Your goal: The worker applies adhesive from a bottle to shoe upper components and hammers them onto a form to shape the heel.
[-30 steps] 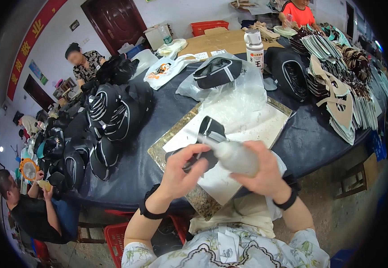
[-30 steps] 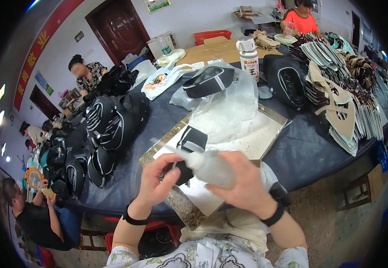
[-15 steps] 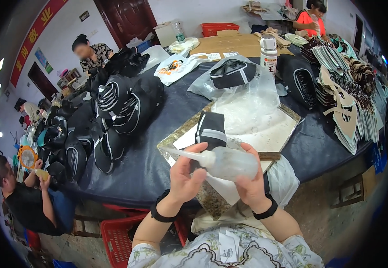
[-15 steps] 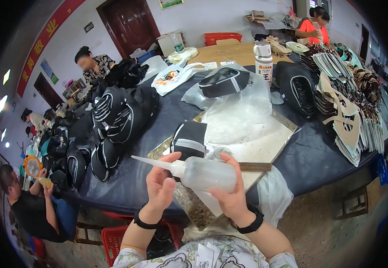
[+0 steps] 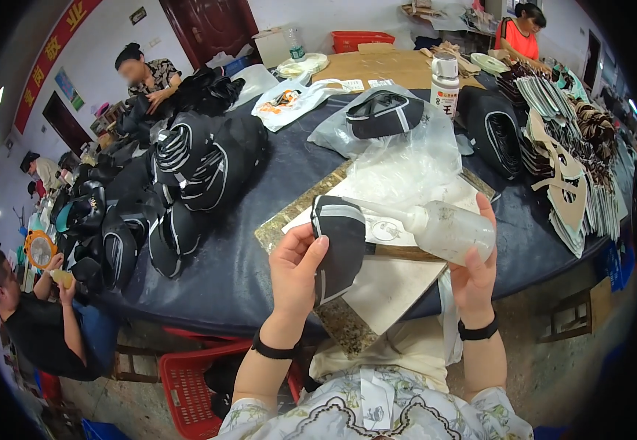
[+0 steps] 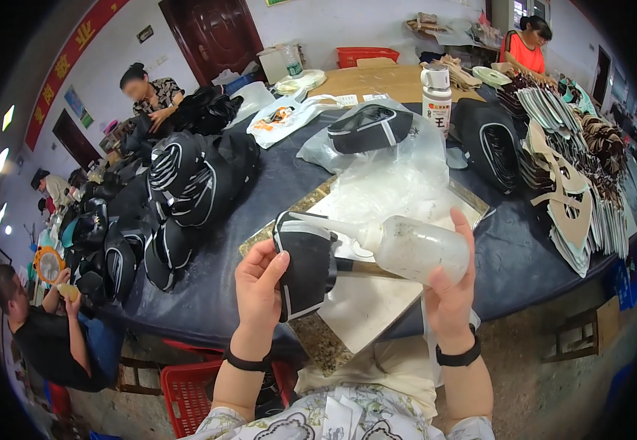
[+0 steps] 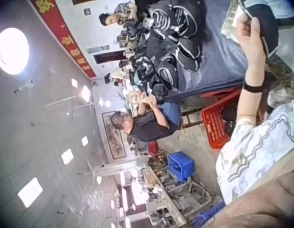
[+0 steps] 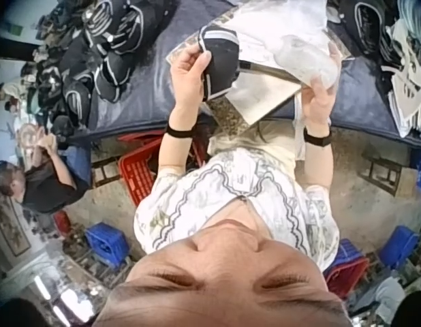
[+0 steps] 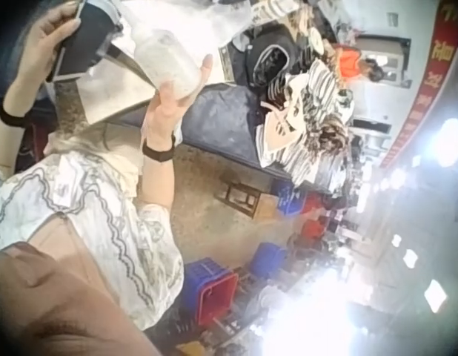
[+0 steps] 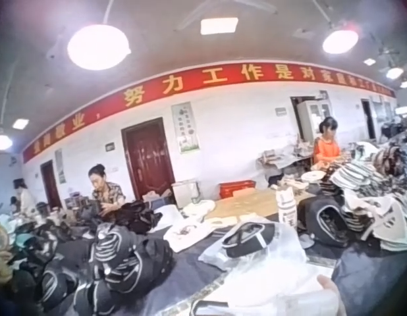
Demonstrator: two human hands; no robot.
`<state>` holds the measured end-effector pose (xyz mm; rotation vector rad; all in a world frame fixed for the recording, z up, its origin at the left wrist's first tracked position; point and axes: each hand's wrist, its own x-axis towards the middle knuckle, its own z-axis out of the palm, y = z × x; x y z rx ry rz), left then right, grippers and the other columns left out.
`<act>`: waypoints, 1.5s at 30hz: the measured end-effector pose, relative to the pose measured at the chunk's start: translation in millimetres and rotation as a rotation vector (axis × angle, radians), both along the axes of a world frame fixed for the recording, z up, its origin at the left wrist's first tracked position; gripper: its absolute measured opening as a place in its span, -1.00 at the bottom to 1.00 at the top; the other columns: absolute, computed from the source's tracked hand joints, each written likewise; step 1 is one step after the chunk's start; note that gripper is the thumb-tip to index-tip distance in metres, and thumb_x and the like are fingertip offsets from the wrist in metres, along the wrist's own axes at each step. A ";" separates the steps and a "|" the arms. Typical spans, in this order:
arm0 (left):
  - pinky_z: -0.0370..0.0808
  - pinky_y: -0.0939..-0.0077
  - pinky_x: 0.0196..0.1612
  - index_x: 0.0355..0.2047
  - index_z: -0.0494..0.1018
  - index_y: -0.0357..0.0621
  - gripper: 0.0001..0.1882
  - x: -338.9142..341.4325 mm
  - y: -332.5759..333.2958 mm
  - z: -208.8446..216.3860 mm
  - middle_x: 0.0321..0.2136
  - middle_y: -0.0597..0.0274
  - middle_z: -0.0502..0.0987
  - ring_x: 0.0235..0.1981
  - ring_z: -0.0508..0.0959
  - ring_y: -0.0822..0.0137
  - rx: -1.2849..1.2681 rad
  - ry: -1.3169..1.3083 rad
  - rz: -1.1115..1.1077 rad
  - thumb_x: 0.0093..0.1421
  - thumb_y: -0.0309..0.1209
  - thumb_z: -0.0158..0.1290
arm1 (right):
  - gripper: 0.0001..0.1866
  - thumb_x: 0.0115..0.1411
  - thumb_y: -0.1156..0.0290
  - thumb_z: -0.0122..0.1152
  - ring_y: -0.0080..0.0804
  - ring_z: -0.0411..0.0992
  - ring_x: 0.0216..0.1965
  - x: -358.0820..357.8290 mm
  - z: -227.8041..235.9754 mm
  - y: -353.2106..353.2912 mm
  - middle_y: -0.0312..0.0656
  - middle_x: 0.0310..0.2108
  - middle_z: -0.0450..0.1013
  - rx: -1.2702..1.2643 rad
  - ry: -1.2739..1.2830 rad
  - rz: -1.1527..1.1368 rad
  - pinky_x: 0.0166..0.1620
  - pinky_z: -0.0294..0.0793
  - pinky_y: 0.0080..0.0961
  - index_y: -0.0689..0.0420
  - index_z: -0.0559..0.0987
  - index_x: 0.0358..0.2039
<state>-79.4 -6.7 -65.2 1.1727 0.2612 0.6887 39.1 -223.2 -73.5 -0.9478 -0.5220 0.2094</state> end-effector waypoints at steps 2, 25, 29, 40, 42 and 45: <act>0.45 0.63 -0.19 -0.10 0.38 -0.33 -0.77 -0.3 0.7 -2.6 -0.32 0.24 0.55 -0.29 0.51 0.52 0.006 -0.009 -0.020 0.22 -0.59 0.01 | -0.01 0.04 0.05 0.33 -0.31 0.31 0.12 5.4 0.5 -4.8 -0.16 0.05 0.32 -0.022 -0.067 -0.043 0.16 0.32 -0.33 0.12 -0.03 0.33; 0.44 0.64 -0.13 -0.03 0.38 -0.43 -0.69 7.5 -11.7 3.0 -0.22 0.18 0.56 -0.22 0.53 0.50 0.174 -0.011 -0.170 0.20 -0.64 -0.05 | -0.32 -0.03 0.30 0.36 -0.43 0.37 -0.08 66.5 108.7 -42.2 -0.15 -0.07 0.39 -0.314 -0.731 -0.592 -0.01 0.36 -0.51 0.26 0.36 0.10; 0.44 0.63 -0.13 0.02 0.36 -0.44 -0.65 0.9 -15.1 0.0 -0.20 0.16 0.56 -0.21 0.53 0.49 0.167 0.019 -0.200 0.20 -0.66 -0.05 | -0.29 -0.02 0.25 0.37 -0.51 0.37 -0.12 33.2 92.8 -20.0 -0.21 -0.14 0.39 -0.166 -0.576 -0.318 -0.04 0.36 -0.60 0.25 0.33 0.11; 0.42 0.64 -0.06 0.08 0.30 -0.46 -0.60 -6.5 -18.8 -1.9 -0.13 0.12 0.53 -0.13 0.51 0.48 0.238 -0.045 -0.219 0.20 -0.70 -0.08 | -0.28 -0.04 0.33 0.37 -0.56 0.37 -0.13 10.6 90.8 -0.1 -0.26 -0.17 0.39 -0.208 -0.470 -0.202 -0.04 0.36 -0.64 0.22 0.29 0.11; 0.41 0.64 -0.06 0.08 0.30 -0.46 -0.60 -6.8 -17.8 -2.4 -0.14 0.12 0.53 -0.14 0.50 0.49 0.255 -0.002 -0.198 0.20 -0.69 -0.08 | -0.27 -0.06 0.35 0.39 -0.55 0.37 -0.14 9.6 91.8 -0.5 -0.26 -0.18 0.38 -0.229 -0.509 -0.230 -0.05 0.35 -0.64 0.22 0.29 0.11; 0.41 0.66 -0.08 0.09 0.30 -0.46 -0.59 -7.3 -17.1 -3.3 -0.15 0.13 0.53 -0.15 0.50 0.50 0.267 -0.041 -0.190 0.20 -0.69 -0.08 | -0.26 -0.08 0.35 0.40 -0.54 0.37 -0.15 7.1 94.1 -1.7 -0.26 -0.18 0.38 -0.140 -0.460 -0.246 -0.06 0.36 -0.64 0.22 0.28 0.12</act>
